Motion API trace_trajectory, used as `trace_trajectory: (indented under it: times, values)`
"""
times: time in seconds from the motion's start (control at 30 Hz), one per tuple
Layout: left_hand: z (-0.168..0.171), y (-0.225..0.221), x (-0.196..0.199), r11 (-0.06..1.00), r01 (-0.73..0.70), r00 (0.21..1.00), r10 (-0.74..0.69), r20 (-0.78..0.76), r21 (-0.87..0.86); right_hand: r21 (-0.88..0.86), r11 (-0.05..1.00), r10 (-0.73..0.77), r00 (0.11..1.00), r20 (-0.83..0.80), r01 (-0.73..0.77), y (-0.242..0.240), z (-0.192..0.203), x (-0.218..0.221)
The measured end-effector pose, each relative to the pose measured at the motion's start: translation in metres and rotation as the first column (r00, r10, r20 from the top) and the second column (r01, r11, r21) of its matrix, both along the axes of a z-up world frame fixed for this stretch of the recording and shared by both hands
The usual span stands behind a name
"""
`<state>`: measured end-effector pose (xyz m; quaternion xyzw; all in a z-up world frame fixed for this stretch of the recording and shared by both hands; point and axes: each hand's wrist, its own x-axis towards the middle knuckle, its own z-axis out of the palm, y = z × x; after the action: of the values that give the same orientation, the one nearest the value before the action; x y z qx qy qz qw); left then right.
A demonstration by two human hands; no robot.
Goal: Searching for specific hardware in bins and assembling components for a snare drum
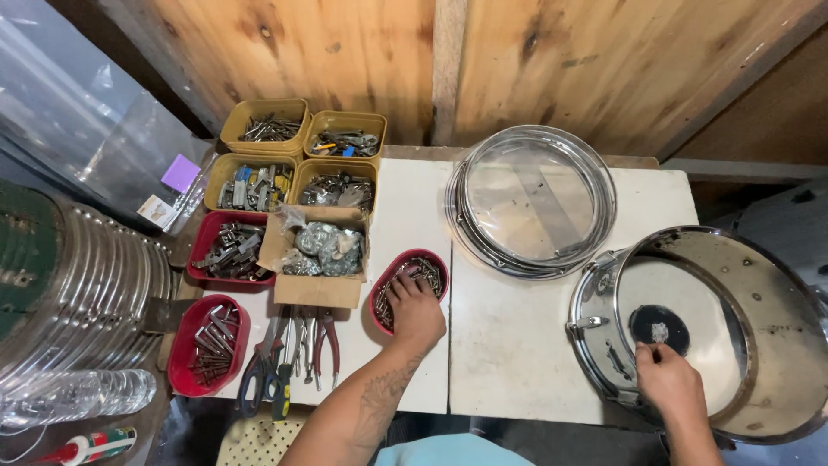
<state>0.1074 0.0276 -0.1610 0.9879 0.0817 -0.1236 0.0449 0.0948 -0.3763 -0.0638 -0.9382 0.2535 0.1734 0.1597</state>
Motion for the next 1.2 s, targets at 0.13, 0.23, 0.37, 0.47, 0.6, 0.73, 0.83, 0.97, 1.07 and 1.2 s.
trace_trajectory:
  times: [0.13, 0.23, 0.37, 0.47, 0.6, 0.73, 0.83, 0.97, 1.07, 1.2]
  values:
    - [-0.02, 0.006, -0.005, 0.993, 0.118, 0.97, -0.117, 0.215, 0.007, -0.006, 1.0, 0.017, 1.0, -0.006, -0.017, 0.001, 0.003, 0.0]
    - [-0.021, 0.008, -0.01, 0.979, 0.168, 0.966, -0.139, 0.217, -0.119, -0.013, 1.0, 0.017, 1.0, -0.013, -0.017, 0.0, -0.001, -0.001]
    - [-0.023, 0.004, -0.013, 0.99, 0.11, 0.896, -0.059, 0.439, -0.09, -0.03, 0.999, 0.016, 1.0, 0.007, -0.016, -0.002, -0.004, 0.0]
    - [0.019, 0.0, -0.007, 0.995, -0.057, 0.975, 0.074, 0.209, -0.083, -0.028, 1.0, 0.01, 1.0, 0.011, -0.01, 0.001, 0.0, 0.0]
    - [0.014, 0.011, -0.001, 0.99, 0.034, 0.997, -0.024, 0.072, -0.14, -0.007, 1.0, -0.007, 1.0, 0.012, 0.007, 0.005, 0.006, -0.002]
    - [0.064, 0.016, -0.008, 0.96, 0.06, 0.988, -0.096, -0.121, -0.272, -0.023, 1.0, 0.011, 1.0, 0.025, -0.01, 0.002, 0.003, -0.003]
    - [0.046, 0.018, -0.012, 0.895, 0.232, 0.973, -0.219, 0.076, -0.38, 0.015, 1.0, -0.007, 1.0, 0.008, 0.007, 0.012, 0.017, -0.003]
    - [0.006, 0.018, -0.015, 0.884, 0.339, 0.914, -0.229, 0.333, -0.323, 0.008, 1.0, 0.001, 1.0, -0.001, -0.001, 0.01, 0.014, -0.001]
    - [-0.013, 0.014, -0.014, 0.961, 0.232, 0.87, -0.136, 0.473, -0.149, -0.005, 1.0, 0.014, 1.0, 0.012, -0.014, 0.001, 0.001, -0.001]
    - [0.027, 0.005, -0.001, 0.967, -0.185, 0.982, 0.175, -0.071, -0.177, -0.025, 0.999, 0.025, 0.999, 0.033, -0.025, -0.002, -0.004, -0.002]
